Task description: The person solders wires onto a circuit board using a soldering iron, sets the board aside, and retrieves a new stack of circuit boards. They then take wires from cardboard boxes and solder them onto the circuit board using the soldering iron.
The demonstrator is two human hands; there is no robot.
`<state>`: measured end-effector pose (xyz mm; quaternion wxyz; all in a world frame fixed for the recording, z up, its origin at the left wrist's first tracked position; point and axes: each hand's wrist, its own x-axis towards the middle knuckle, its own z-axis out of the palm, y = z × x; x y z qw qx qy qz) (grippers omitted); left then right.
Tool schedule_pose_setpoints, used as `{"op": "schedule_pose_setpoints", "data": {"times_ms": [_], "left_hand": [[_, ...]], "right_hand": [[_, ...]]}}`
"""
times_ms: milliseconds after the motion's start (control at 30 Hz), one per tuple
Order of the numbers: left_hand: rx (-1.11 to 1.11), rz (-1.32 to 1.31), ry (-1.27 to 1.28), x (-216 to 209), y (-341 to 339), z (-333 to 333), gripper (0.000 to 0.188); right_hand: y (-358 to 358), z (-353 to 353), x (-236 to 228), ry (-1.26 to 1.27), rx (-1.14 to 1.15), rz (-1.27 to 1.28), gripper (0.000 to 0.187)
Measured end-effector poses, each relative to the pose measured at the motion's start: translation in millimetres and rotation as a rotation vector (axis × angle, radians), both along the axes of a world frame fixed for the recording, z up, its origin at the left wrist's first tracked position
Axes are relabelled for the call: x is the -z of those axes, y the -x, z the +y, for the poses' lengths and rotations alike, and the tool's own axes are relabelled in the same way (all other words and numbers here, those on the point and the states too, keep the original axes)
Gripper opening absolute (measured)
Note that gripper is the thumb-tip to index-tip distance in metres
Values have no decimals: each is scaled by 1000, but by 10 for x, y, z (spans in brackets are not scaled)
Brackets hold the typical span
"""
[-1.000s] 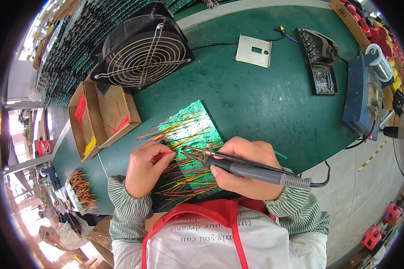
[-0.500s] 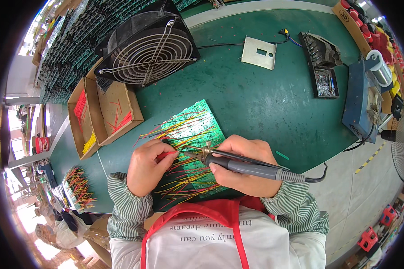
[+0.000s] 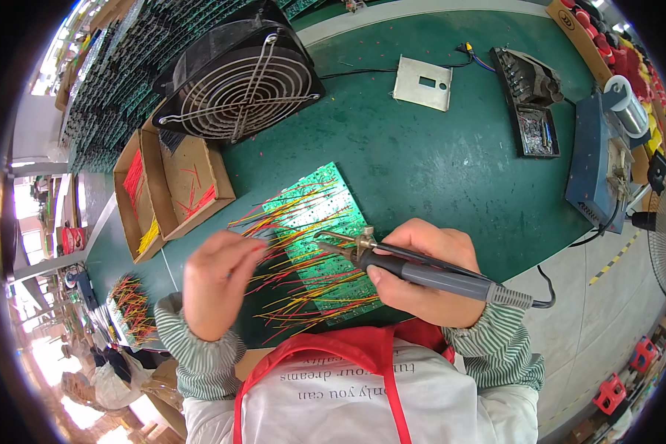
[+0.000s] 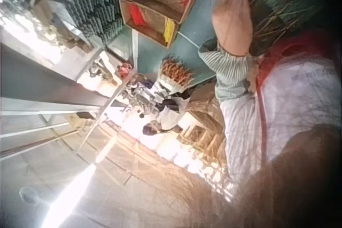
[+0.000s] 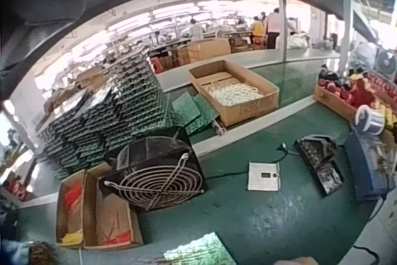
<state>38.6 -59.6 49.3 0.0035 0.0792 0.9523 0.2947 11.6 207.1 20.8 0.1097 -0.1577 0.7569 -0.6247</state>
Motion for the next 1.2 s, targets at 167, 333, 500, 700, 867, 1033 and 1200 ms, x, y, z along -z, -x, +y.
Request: {"op": "schedule_pose_setpoints", "data": {"times_ms": [167, 333, 500, 700, 867, 1033, 1200], "left_hand": [[15, -127, -72, 189, 55, 129, 9], [41, -168, -107, 332, 101, 165, 10], [26, -174, -103, 334, 93, 175, 10], [24, -180, -92, 335, 117, 185, 10], [33, -170, -80, 329, 135, 187, 10], [47, -187, -57, 327, 138, 180, 11], [10, -103, -32, 225, 129, 193, 9]], "right_hand": [[-10, 7, -44, 0, 15, -13, 17], [-25, 32, -2, 20, 27, -23, 17], [-17, 2, 32, -2, 9, -20, 18], [7, -40, 63, -4, 7, -4, 18], [31, -51, 39, -21, -1, -7, 18], [17, 1, 7, 14, 18, -50, 17], [6, 70, -49, -6, 58, -67, 17]]}}
